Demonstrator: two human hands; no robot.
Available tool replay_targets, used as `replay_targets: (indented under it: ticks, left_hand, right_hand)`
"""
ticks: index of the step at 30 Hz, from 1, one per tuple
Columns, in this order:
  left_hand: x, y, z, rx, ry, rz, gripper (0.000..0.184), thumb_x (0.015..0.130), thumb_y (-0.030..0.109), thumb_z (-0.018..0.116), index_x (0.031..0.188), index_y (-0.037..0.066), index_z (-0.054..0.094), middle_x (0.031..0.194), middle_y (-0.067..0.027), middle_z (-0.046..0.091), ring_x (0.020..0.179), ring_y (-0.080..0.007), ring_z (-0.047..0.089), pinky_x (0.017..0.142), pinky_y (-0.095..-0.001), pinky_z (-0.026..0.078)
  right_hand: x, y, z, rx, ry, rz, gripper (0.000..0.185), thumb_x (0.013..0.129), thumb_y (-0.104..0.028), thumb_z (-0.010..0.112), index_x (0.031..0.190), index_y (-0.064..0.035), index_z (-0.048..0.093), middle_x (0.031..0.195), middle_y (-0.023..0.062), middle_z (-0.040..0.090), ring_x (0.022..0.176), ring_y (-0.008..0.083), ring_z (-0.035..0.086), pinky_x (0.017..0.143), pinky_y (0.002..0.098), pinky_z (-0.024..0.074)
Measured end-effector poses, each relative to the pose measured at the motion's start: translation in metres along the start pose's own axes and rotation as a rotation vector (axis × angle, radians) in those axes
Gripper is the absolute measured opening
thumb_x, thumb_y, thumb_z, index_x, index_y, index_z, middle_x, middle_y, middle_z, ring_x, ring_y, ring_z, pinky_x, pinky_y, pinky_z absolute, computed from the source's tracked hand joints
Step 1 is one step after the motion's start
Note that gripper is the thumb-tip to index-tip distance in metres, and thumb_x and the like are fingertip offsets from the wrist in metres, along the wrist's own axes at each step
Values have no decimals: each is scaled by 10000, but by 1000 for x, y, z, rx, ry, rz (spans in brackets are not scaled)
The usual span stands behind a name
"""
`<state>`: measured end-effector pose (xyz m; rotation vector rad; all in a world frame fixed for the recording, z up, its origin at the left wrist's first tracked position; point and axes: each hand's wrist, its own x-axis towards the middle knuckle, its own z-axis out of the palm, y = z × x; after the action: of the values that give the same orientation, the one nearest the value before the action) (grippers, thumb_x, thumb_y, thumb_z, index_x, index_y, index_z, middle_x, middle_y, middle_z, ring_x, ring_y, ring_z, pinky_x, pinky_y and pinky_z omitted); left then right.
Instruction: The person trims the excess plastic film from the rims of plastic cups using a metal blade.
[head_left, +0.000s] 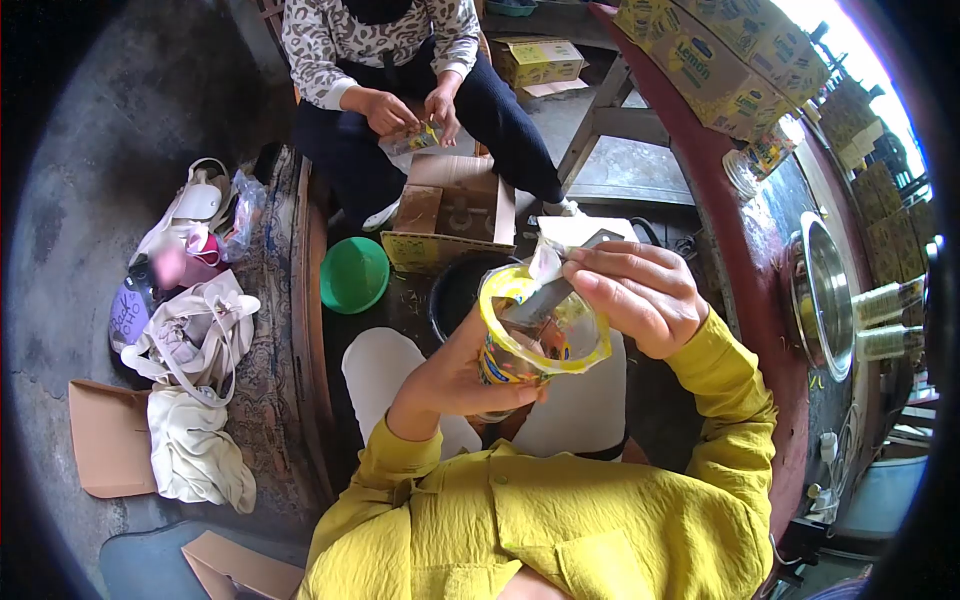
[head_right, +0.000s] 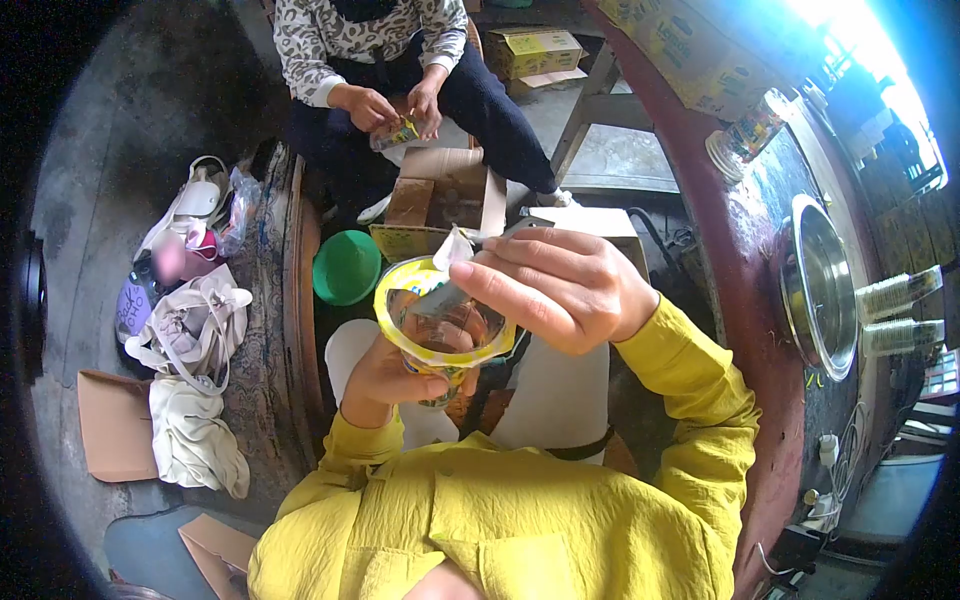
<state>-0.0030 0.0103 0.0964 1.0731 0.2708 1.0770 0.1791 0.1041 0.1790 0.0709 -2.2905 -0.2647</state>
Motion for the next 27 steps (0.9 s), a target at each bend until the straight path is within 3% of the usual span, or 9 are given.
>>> replay_targets:
  ticks: [6, 9, 12, 13, 17, 21, 27]
  left_hand:
    - [5, -5, -11, -374, -153, -103, 724, 679, 99, 676, 1251, 11, 241, 1017, -131, 502, 706, -198, 586, 591, -286, 478]
    - [9, -12, -17, -382, -232, -77, 701, 660, 115, 688, 1225, 2, 288, 1001, -130, 507, 691, -206, 588, 579, -291, 485]
    - [10, -9, -15, -266, -64, -62, 680, 660, 102, 690, 1215, 0, 311, 1014, -124, 498, 714, -195, 582, 566, -292, 482]
    - [10, -3, -14, -224, -54, -57, 700, 665, 84, 686, 1243, 8, 300, 1040, -110, 483, 825, -180, 562, 660, -291, 476]
    - [13, 6, -15, 101, 102, 97, 727, 707, 82, 644, 1300, 4, 230, 1098, -98, 451, 1012, -160, 480, 864, -283, 390]
    - [13, 14, -14, 165, 263, 153, 623, 753, 109, 542, 1289, -7, 247, 1114, -109, 447, 1005, -164, 486, 852, -278, 394]
    - [11, 11, -13, 449, 330, 221, 684, 664, 51, 653, 1249, -10, 306, 1068, -94, 481, 948, -138, 500, 844, -264, 396]
  right_hand:
    - [-4, 0, 7, 45, 34, 15, 454, 671, -89, 564, 1093, 65, 500, 735, 104, 617, 682, 213, 623, 626, 294, 508]
    - [-6, 1, 10, 61, 44, 23, 459, 676, -87, 564, 1102, 65, 491, 731, 107, 616, 683, 219, 624, 623, 295, 506]
    - [-7, 4, 10, 51, 44, 26, 456, 681, -77, 567, 1108, 62, 483, 739, 110, 618, 686, 222, 625, 621, 299, 507]
    - [-7, 5, 9, 43, 42, 27, 455, 682, -77, 565, 1107, 62, 483, 742, 108, 620, 687, 222, 625, 619, 299, 508]
    - [-10, 12, 3, -69, 34, 19, 434, 688, -49, 580, 1098, 59, 487, 745, 103, 620, 676, 219, 622, 590, 295, 508]
    - [-10, 12, -2, -96, -8, 100, 416, 693, 16, 614, 1087, 63, 490, 728, 100, 610, 642, 208, 611, 549, 288, 498]
    - [-9, 8, -1, -73, -19, 96, 424, 683, -9, 581, 1088, 70, 486, 705, 94, 601, 644, 205, 608, 576, 292, 500]
